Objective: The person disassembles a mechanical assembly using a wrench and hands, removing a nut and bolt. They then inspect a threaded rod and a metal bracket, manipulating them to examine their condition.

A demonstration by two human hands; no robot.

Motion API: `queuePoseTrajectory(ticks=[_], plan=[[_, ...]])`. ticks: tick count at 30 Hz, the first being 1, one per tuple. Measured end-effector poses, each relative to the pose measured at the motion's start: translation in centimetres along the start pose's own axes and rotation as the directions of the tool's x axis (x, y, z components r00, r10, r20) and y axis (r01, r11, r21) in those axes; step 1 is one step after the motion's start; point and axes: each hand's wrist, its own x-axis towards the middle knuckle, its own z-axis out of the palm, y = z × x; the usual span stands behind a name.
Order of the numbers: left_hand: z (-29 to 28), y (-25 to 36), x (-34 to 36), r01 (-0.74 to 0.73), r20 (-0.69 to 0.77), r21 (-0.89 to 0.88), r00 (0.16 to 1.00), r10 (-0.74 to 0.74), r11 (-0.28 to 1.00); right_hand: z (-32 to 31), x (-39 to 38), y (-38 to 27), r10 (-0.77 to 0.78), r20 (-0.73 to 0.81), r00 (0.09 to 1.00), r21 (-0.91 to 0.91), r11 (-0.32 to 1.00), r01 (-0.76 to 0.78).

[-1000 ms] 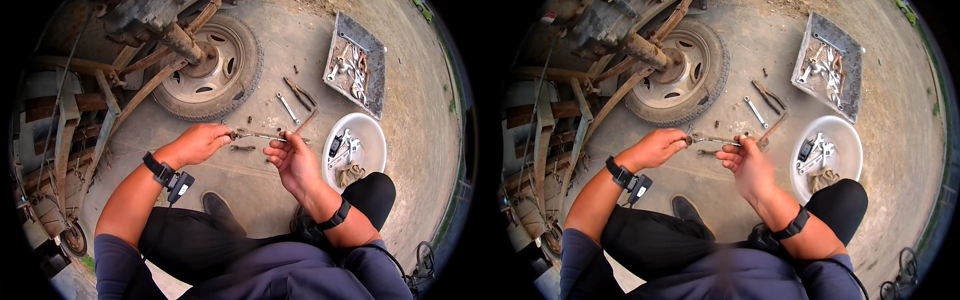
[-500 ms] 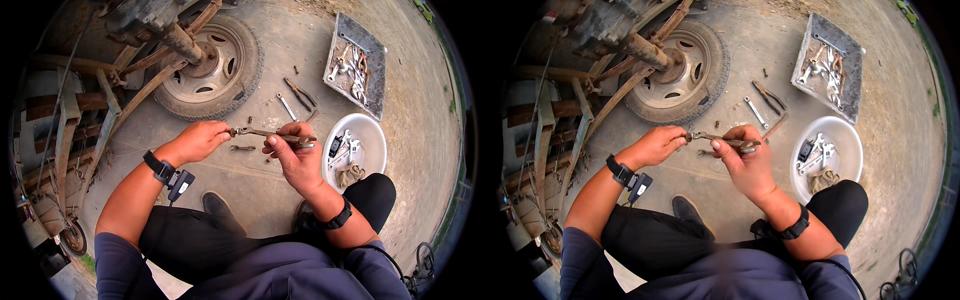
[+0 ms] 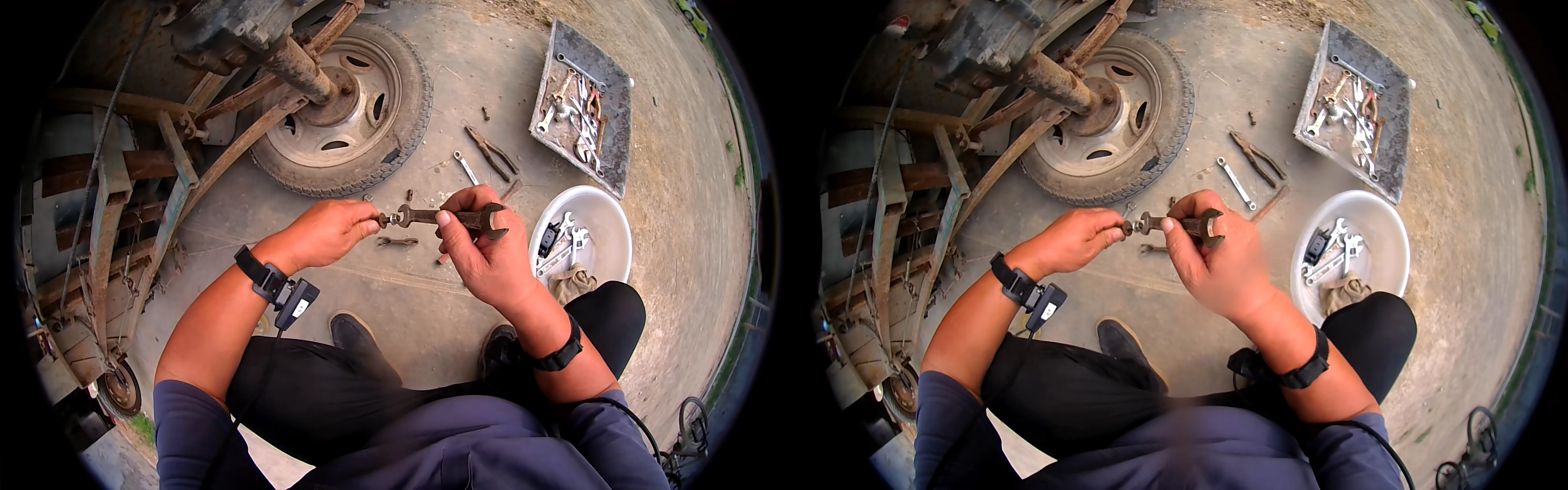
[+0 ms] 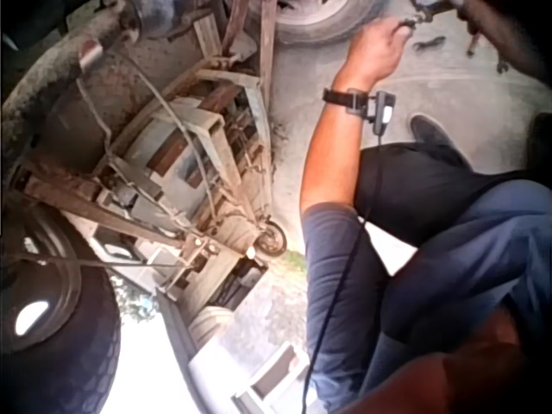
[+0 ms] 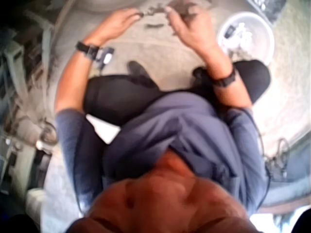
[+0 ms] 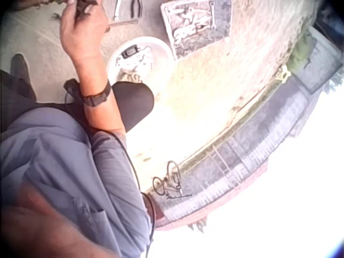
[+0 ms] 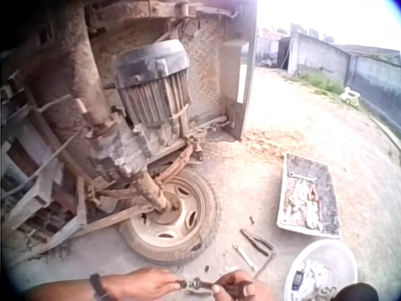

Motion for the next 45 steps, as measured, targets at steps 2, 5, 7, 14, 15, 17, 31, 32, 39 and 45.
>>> queuePoseTrajectory(ticks=[2,5,7,14,15,17,31,32,39,45], plan=[[0.1,-0.2,-0.1,0.004,0.014,0.001,1.000,-0.004,1.000,0.2,-0.1,-0.6,-0.019,0.015,1.000,-0.032,0.999,0.019],[0.1,-0.2,-0.1,0.001,0.018,0.002,1.000,-0.002,1.000,0.1,0.0,-2.0,-0.059,0.051,0.997,-0.106,0.992,0.065],[0.2,-0.2,-0.1,0.003,0.024,0.005,1.000,-0.003,1.000,0.1,0.1,-3.0,-0.135,0.072,0.988,-0.199,0.969,0.147],[0.1,0.2,-0.3,0.010,0.042,-0.015,0.999,-0.009,1.000,0.6,0.1,-3.1,-0.052,0.083,0.995,-0.262,0.962,0.072],[0.2,0.0,-0.4,0.007,0.043,-0.015,0.999,-0.006,1.000,0.8,0.0,-3.1,-0.021,0.075,0.997,-0.239,0.970,0.039],[0.5,-0.4,-0.3,0.016,0.051,-0.029,0.999,-0.015,0.999,1.0,0.0,-3.1,0.043,0.060,0.997,-0.198,0.980,-0.030],[0.2,-0.1,-0.4,0.026,0.107,-0.043,0.994,-0.021,0.999,1.1,0.9,-3.5,0.069,0.057,0.996,-0.200,0.978,-0.056],[0.2,-0.1,-0.5,0.016,0.098,-0.041,0.995,-0.012,0.999,1.0,1.0,-3.8,0.046,0.060,0.997,-0.214,0.976,-0.032],[0.6,-0.5,-0.3,-0.031,0.061,-0.033,0.998,0.033,0.999,0.9,1.0,-3.7,0.005,0.074,0.997,-0.222,0.975,0.012],[0.6,-0.3,-0.2,-0.031,0.055,-0.041,0.998,0.033,0.999,1.0,0.8,-3.8,-0.057,0.095,0.994,-0.280,0.956,0.081]])
